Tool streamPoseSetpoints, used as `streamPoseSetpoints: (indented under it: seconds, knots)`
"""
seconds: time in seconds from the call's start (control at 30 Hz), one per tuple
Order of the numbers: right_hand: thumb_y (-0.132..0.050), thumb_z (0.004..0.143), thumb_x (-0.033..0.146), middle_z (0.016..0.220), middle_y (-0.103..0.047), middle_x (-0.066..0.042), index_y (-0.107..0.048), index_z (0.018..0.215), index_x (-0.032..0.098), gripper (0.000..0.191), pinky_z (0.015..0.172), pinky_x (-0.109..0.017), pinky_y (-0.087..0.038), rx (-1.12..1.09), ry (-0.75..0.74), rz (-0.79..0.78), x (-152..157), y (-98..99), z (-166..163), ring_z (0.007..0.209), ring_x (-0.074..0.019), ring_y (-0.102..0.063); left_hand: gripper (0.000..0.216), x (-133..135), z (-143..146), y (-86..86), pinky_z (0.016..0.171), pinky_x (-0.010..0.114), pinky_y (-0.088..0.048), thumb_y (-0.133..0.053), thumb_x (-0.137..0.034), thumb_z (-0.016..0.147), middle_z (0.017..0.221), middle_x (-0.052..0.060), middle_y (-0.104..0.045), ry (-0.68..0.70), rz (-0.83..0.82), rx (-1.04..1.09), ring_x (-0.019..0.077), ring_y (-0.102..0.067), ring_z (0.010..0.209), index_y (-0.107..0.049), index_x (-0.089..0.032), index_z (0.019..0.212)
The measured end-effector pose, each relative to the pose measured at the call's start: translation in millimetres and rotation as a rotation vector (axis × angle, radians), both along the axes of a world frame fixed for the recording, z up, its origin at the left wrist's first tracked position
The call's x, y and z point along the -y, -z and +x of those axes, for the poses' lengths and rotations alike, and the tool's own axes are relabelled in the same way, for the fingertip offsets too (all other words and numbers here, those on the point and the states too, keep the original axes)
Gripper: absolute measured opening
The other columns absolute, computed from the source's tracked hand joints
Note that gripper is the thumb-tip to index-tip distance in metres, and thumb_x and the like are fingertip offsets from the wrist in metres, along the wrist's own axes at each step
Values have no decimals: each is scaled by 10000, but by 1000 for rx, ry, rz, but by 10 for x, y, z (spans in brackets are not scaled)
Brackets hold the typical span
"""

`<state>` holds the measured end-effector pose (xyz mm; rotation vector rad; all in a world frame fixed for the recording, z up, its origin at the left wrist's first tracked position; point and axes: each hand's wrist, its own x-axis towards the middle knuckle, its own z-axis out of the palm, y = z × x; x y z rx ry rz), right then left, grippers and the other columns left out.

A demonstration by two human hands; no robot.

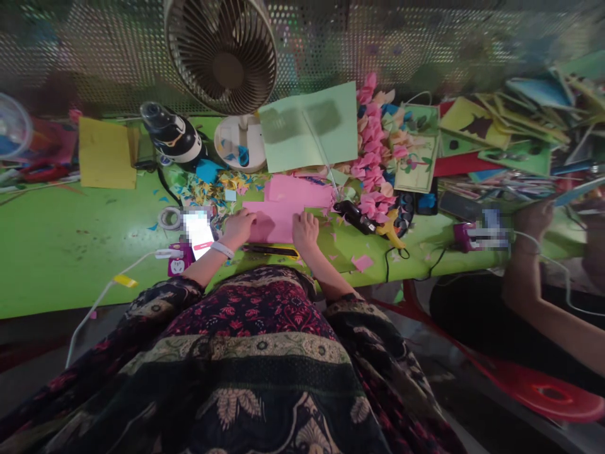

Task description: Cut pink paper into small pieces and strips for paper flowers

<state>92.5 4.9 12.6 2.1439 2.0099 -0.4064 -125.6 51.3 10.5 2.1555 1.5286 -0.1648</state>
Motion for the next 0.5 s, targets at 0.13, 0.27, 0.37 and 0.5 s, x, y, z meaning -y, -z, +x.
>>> streamPoseSetpoints:
  seconds: [0.13, 0.27, 0.37, 0.5]
  knots:
    - [-441, 958, 95, 1275, -651, -229, -673, 1264, 119, 385, 935, -413, -418, -7, -63, -122, -151, -58, -147, 1204, -324, -547, 347, -45, 184, 1, 942, 463, -483, -624, -330, 955, 1302, 215, -600, -15, -14, -65, 395, -569, 1238, -674, -158, 1253]
    - [-548, 961, 286, 1289, -643, -234, -642, 1296, 93, 398, 929, -411, -460, -21, 21, -104, -162, -81, -263, 1230, -344, -538, 639, -44, 259, 10, 983, 515, -457, -760, -595, 848, 1315, 243, -574, -52, 2, -36, 459, -518, 1266, -633, -138, 1275]
    - [-542, 988, 402, 1292, -638, -239, -627, 1297, 93, 445, 961, -437, -455, -15, 34, -62, -80, -83, -261, 1231, -352, -532, 727, -21, 235, 11, 1015, 512, -437, -836, -607, 775, 1340, 249, -547, -38, 6, -31, 468, -492, 1294, -614, -132, 1278]
    - [-558, 996, 513, 1299, -633, -225, -612, 1288, 127, 488, 970, -440, -443, -35, 11, -54, 67, -80, -177, 1217, -344, -535, 807, 26, 162, -18, 1029, 510, -429, -889, -601, 712, 1358, 246, -531, 18, 2, -51, 462, -488, 1300, -594, -136, 1302]
